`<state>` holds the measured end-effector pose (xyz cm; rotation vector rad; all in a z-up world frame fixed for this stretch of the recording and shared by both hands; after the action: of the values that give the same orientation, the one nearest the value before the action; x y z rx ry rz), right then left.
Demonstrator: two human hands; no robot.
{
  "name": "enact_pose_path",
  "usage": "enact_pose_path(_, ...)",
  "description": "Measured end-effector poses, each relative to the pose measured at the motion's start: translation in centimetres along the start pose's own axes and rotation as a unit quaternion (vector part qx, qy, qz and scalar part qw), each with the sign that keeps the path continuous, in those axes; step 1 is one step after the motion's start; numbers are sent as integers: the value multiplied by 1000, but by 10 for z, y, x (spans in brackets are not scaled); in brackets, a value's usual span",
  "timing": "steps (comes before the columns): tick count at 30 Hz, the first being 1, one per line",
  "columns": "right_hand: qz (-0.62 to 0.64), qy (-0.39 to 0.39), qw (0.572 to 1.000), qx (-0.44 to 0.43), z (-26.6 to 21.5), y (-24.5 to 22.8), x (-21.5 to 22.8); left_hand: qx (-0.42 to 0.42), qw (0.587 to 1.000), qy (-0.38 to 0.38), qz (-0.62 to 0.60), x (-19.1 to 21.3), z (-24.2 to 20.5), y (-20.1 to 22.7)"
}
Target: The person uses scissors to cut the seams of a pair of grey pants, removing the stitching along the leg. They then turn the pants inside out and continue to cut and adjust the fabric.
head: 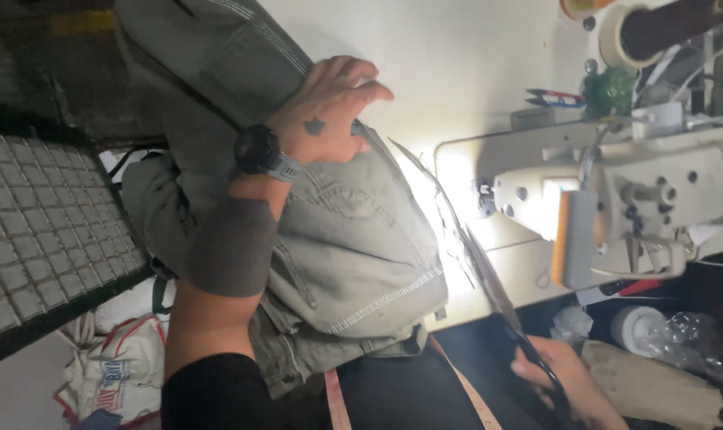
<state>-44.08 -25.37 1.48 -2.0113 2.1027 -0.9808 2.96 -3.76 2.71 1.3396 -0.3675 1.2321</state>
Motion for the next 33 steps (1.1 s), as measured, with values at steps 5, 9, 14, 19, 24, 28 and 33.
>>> enact_pose_path(5, -107, 215, 969, -55, 2, 56, 76, -58, 997, -40, 3, -6, 15, 76)
enact_pose_path(9, -361, 365, 855, 72, 18, -18, 103, -154, 979, -77, 107, -44, -9, 154)
enact_pose_path(14, -313, 424, 799, 290, 68, -60, 117, -108, 992, 1, 60, -42, -59, 174)
enact_pose_path(19, -337, 316, 829, 316, 75, -93, 113, -117, 979, 166, 14, -28, -86, 184)
enact_pose_path(24, -302, 409, 614, 604, 29, -106, 44, 8, 991, 120, 52, -54, -98, 160)
enact_pose_path(28, -271, 250, 550, 749, 10, -123, -29, 41, 987, 141, 59, -51, -100, 173)
enact_pose_path(33, -314, 288, 601, 676, 14, -71, 28, 52, 962, 209, 168, -36, -131, 233)
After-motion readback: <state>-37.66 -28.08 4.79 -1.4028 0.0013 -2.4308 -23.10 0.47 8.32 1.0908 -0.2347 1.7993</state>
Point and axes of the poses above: each hand's wrist, its own z-axis towards the middle knuckle, its own x-axis out of the back of the hand, y = z × x, the point moved 7 cm from there along z, towards the middle knuckle, and after that the axes turned 10 degrees about y, right-handed, at the moved point
